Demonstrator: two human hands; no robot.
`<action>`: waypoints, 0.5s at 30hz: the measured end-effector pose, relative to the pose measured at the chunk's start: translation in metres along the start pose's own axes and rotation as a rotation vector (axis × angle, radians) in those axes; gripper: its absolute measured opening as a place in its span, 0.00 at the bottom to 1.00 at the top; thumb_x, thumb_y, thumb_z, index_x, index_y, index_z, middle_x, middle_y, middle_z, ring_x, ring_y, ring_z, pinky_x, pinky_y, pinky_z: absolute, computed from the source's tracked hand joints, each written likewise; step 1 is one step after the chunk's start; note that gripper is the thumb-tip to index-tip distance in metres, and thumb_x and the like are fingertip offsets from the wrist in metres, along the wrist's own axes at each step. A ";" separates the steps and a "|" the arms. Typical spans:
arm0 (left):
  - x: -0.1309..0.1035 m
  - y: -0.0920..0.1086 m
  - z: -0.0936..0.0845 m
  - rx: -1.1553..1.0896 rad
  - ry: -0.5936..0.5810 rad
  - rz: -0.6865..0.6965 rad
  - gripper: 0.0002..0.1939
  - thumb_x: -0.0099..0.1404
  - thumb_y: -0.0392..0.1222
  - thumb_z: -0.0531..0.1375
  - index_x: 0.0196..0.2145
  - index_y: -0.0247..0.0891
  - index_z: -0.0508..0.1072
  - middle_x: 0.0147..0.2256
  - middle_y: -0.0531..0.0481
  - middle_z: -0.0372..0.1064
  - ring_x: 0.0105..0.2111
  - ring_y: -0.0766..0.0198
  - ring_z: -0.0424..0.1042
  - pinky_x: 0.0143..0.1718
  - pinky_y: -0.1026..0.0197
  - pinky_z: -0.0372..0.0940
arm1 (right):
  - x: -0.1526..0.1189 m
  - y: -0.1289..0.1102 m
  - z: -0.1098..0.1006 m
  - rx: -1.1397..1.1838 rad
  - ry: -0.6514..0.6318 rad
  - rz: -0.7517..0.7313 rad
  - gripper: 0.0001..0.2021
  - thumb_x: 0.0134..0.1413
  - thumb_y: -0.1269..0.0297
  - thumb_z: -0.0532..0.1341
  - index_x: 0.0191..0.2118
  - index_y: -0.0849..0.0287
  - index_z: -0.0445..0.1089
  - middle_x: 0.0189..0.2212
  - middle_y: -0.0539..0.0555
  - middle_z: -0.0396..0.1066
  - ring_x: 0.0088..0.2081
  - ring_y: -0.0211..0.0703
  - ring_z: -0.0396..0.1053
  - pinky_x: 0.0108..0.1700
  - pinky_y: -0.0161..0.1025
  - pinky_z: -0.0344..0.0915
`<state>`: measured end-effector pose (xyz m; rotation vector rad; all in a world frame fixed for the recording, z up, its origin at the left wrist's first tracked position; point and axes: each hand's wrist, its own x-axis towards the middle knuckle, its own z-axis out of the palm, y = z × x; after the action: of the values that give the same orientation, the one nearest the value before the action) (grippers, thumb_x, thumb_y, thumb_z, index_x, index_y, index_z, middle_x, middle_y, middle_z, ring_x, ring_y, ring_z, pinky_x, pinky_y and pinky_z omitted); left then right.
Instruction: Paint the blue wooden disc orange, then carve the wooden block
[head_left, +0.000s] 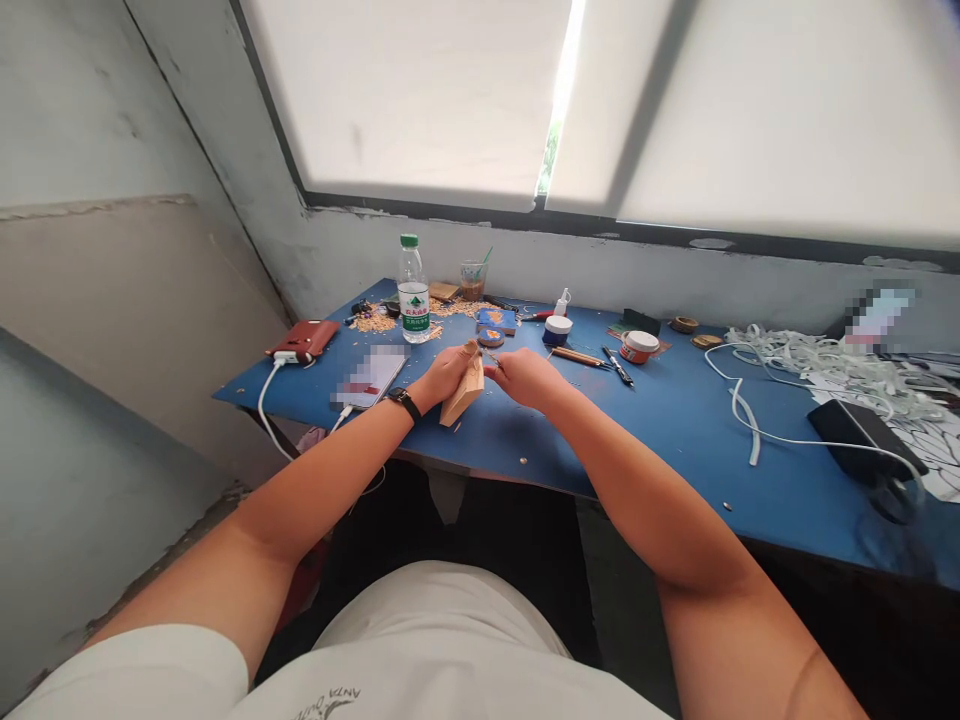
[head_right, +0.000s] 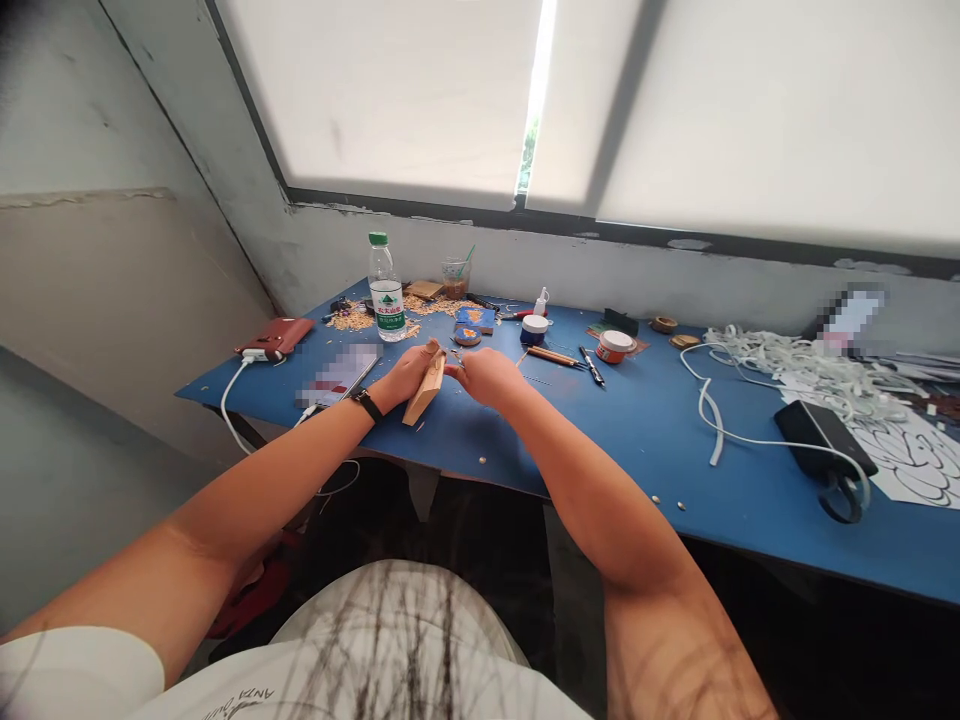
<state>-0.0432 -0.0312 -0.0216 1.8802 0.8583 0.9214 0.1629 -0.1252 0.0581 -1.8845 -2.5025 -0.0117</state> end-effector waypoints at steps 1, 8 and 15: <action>-0.001 0.000 0.000 0.000 -0.012 0.002 0.47 0.80 0.93 0.56 0.29 0.45 0.66 0.28 0.53 0.59 0.31 0.60 0.57 0.36 0.53 0.58 | 0.000 0.001 -0.001 -0.008 -0.010 -0.029 0.31 0.98 0.44 0.53 0.53 0.59 0.89 0.46 0.66 0.88 0.46 0.57 0.83 0.43 0.44 0.61; -0.006 0.002 0.001 -0.016 -0.084 0.022 0.45 0.75 0.93 0.60 0.31 0.46 0.65 0.28 0.55 0.57 0.32 0.60 0.58 0.37 0.54 0.60 | -0.007 0.003 -0.010 0.008 -0.047 -0.167 0.23 0.97 0.52 0.56 0.59 0.60 0.86 0.49 0.64 0.89 0.46 0.54 0.81 0.43 0.45 0.57; -0.006 0.007 -0.002 -0.019 -0.116 0.052 0.33 0.81 0.76 0.65 0.34 0.44 0.69 0.30 0.53 0.63 0.33 0.59 0.64 0.39 0.55 0.64 | -0.010 -0.003 -0.010 -0.040 -0.036 -0.130 0.24 0.98 0.56 0.55 0.61 0.65 0.86 0.51 0.67 0.89 0.48 0.53 0.80 0.45 0.46 0.55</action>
<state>-0.0465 -0.0382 -0.0165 1.9277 0.7318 0.8402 0.1631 -0.1356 0.0676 -1.7475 -2.6645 -0.0293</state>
